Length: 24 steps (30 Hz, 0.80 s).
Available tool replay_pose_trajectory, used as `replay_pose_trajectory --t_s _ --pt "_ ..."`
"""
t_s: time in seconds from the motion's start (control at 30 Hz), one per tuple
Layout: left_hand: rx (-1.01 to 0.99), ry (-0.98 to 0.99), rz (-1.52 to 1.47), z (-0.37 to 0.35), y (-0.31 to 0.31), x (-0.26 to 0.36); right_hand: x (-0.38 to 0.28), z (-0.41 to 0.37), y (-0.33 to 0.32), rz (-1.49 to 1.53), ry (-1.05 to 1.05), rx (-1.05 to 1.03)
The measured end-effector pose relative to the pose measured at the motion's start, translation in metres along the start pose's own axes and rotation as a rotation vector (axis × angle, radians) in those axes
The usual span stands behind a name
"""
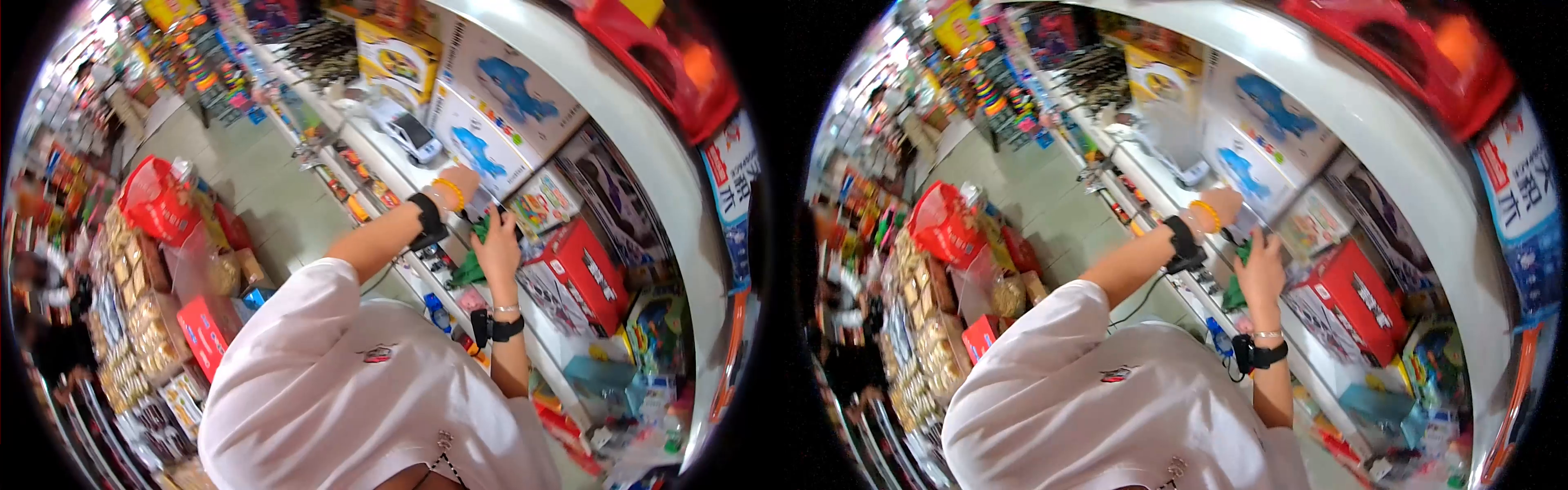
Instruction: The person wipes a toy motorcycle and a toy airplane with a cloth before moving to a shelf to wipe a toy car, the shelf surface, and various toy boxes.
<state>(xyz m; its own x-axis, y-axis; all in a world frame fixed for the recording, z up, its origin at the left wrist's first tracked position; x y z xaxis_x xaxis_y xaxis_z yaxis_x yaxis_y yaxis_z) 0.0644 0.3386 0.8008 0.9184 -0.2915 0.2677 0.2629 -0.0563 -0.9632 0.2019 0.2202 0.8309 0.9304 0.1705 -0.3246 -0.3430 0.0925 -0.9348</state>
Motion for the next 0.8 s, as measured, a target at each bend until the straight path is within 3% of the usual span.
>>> replay_pose_trajectory --t_s 0.13,0.6,0.8 --pt "-0.065 0.055 -0.006 -0.005 -0.013 0.005 -0.004 0.002 -0.002 -0.022 -0.059 0.025" --pt "0.118 -0.027 0.001 -0.024 -0.005 0.010 -0.004 -0.005 0.007 -0.098 -0.043 0.073" --pt "0.069 0.008 -0.048 -0.022 0.001 0.004 -0.004 -0.002 0.009 -0.099 -0.044 0.090"
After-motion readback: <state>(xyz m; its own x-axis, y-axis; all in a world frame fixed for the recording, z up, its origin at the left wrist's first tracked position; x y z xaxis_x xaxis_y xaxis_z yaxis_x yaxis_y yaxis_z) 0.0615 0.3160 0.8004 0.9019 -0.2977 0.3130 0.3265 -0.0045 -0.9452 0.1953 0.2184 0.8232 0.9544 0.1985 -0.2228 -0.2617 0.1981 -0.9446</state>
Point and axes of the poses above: each hand's wrist, its own z-axis towards the middle knuckle, its own y-axis out of the palm, x = y × z, the point moved 1 cm from there along z, towards the middle knuckle, and after that the axes turned 2 degrees about -x, right-handed, at the moved point
